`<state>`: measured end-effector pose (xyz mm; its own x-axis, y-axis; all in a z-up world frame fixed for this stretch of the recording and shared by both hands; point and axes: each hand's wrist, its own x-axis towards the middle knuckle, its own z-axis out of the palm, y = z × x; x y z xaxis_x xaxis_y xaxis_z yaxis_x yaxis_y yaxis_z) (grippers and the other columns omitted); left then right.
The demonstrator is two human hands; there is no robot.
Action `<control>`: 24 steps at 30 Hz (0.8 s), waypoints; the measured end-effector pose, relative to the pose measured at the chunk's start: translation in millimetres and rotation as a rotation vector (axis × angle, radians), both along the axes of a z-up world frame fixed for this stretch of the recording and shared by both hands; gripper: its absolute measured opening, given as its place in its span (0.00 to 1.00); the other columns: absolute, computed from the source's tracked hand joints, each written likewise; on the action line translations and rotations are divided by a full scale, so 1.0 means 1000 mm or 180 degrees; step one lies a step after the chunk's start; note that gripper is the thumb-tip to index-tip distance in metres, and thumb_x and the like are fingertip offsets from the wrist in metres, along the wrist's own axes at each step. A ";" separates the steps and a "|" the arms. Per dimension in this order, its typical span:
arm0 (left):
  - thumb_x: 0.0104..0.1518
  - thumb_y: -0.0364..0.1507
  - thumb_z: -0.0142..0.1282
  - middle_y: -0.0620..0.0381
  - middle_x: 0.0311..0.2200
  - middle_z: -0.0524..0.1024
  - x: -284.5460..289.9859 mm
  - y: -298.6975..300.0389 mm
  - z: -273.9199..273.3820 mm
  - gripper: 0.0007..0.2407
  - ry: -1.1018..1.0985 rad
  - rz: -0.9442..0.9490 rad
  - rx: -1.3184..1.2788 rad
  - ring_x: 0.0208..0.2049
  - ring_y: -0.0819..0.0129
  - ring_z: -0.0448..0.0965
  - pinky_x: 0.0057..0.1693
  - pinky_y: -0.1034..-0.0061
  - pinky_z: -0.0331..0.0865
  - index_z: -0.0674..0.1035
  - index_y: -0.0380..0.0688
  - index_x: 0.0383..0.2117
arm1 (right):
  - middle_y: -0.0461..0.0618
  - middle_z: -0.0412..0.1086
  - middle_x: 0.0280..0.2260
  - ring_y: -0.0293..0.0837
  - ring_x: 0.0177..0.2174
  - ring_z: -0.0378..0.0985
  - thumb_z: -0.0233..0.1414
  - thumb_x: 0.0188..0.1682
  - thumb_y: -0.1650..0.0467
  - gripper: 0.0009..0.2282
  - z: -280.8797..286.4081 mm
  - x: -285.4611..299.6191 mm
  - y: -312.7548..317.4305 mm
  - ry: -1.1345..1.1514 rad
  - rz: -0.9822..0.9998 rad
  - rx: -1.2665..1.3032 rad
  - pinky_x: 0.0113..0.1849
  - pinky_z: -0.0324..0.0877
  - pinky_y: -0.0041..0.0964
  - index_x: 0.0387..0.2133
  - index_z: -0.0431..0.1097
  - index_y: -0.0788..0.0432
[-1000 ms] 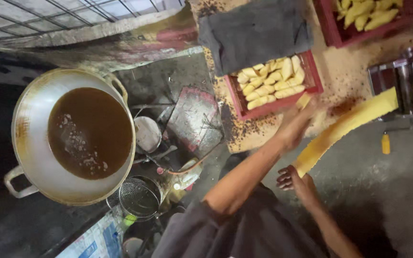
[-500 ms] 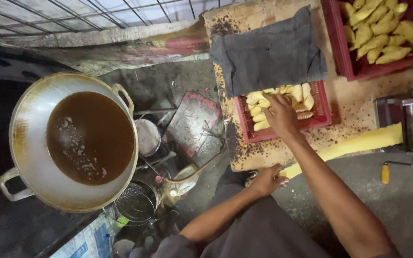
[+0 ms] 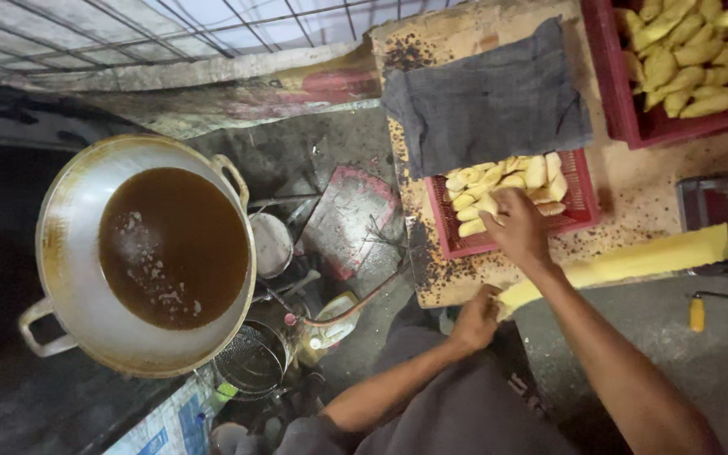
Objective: The person repeatedly picks up small yellow dough pieces from a red basket, wraps each one in a thin sheet of dough using a manual rolling machine, and places the wrapped items into a second red basket. The process is continuous and repetitive.
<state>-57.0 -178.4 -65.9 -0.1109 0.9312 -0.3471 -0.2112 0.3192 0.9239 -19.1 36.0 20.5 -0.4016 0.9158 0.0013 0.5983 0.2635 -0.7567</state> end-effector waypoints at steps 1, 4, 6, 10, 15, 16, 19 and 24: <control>0.64 0.19 0.50 0.58 0.35 0.76 -0.001 0.002 0.001 0.06 -0.0203 0.0437 0.0102 0.36 0.71 0.79 0.42 0.74 0.73 0.72 0.37 0.45 | 0.53 0.73 0.44 0.43 0.45 0.77 0.61 0.50 0.69 0.16 0.005 0.012 -0.016 0.0538 -0.0397 -0.0441 0.46 0.73 0.35 0.47 0.67 0.65; 0.64 0.25 0.54 0.61 0.23 0.76 -0.009 0.011 0.015 0.05 -0.0792 0.0740 -0.1248 0.21 0.74 0.72 0.31 0.73 0.70 0.83 0.38 0.36 | 0.49 0.76 0.41 0.37 0.41 0.76 0.59 0.54 0.68 0.13 0.023 0.053 -0.069 0.1201 -0.1220 -0.1169 0.43 0.72 0.29 0.47 0.72 0.64; 0.64 0.26 0.58 0.64 0.20 0.71 -0.020 0.005 0.030 0.04 -0.1303 0.0881 -0.1436 0.18 0.77 0.66 0.28 0.78 0.64 0.84 0.40 0.36 | 0.47 0.76 0.38 0.37 0.37 0.76 0.58 0.54 0.68 0.12 0.034 0.071 -0.117 0.1134 -0.1918 -0.1639 0.41 0.72 0.29 0.47 0.75 0.62; 0.66 0.31 0.57 0.64 0.22 0.75 -0.015 0.009 0.049 0.08 -0.1485 0.0961 -0.1682 0.19 0.79 0.65 0.30 0.80 0.64 0.83 0.40 0.35 | 0.47 0.76 0.42 0.38 0.40 0.76 0.60 0.49 0.69 0.14 0.034 0.067 -0.187 0.0657 -0.2142 -0.1156 0.43 0.71 0.30 0.47 0.76 0.62; 0.66 0.30 0.53 0.58 0.34 0.76 -0.008 -0.010 0.032 0.10 -0.1608 0.0622 -0.1464 0.32 0.73 0.72 0.39 0.78 0.67 0.78 0.35 0.45 | 0.49 0.76 0.44 0.42 0.44 0.77 0.60 0.49 0.73 0.10 -0.033 0.048 -0.222 0.0917 -0.2181 -0.0421 0.47 0.71 0.32 0.43 0.76 0.64; 0.67 0.30 0.52 0.57 0.37 0.75 -0.013 -0.012 0.025 0.11 -0.1497 0.0277 -0.1281 0.35 0.71 0.72 0.41 0.77 0.67 0.76 0.33 0.47 | 0.50 0.76 0.43 0.41 0.41 0.77 0.60 0.49 0.73 0.11 -0.046 0.046 -0.228 0.1514 -0.2530 -0.1165 0.43 0.71 0.32 0.44 0.76 0.64; 0.61 0.25 0.52 0.53 0.47 0.77 -0.042 -0.006 0.007 0.19 -0.0554 -0.1165 -0.1113 0.46 0.68 0.76 0.50 0.76 0.69 0.72 0.29 0.58 | 0.51 0.76 0.40 0.41 0.35 0.76 0.59 0.48 0.74 0.12 -0.071 0.049 -0.247 0.2826 -0.3152 -0.2716 0.35 0.70 0.32 0.46 0.76 0.65; 0.48 0.17 0.58 0.55 0.61 0.71 -0.094 0.030 0.002 0.33 -0.1257 -0.2042 -0.1606 0.61 0.68 0.72 0.64 0.75 0.64 0.63 0.32 0.65 | 0.51 0.75 0.37 0.44 0.38 0.78 0.56 0.52 0.70 0.12 -0.075 0.073 -0.260 0.3994 -0.2629 -0.4183 0.41 0.76 0.34 0.44 0.72 0.66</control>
<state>-151.1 -148.2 -64.4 0.5906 0.5002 -0.6333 -0.1252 0.8320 0.5404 54.2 -223.5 -54.8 -0.2692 0.5201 -0.8106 -0.6597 -0.7128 -0.2383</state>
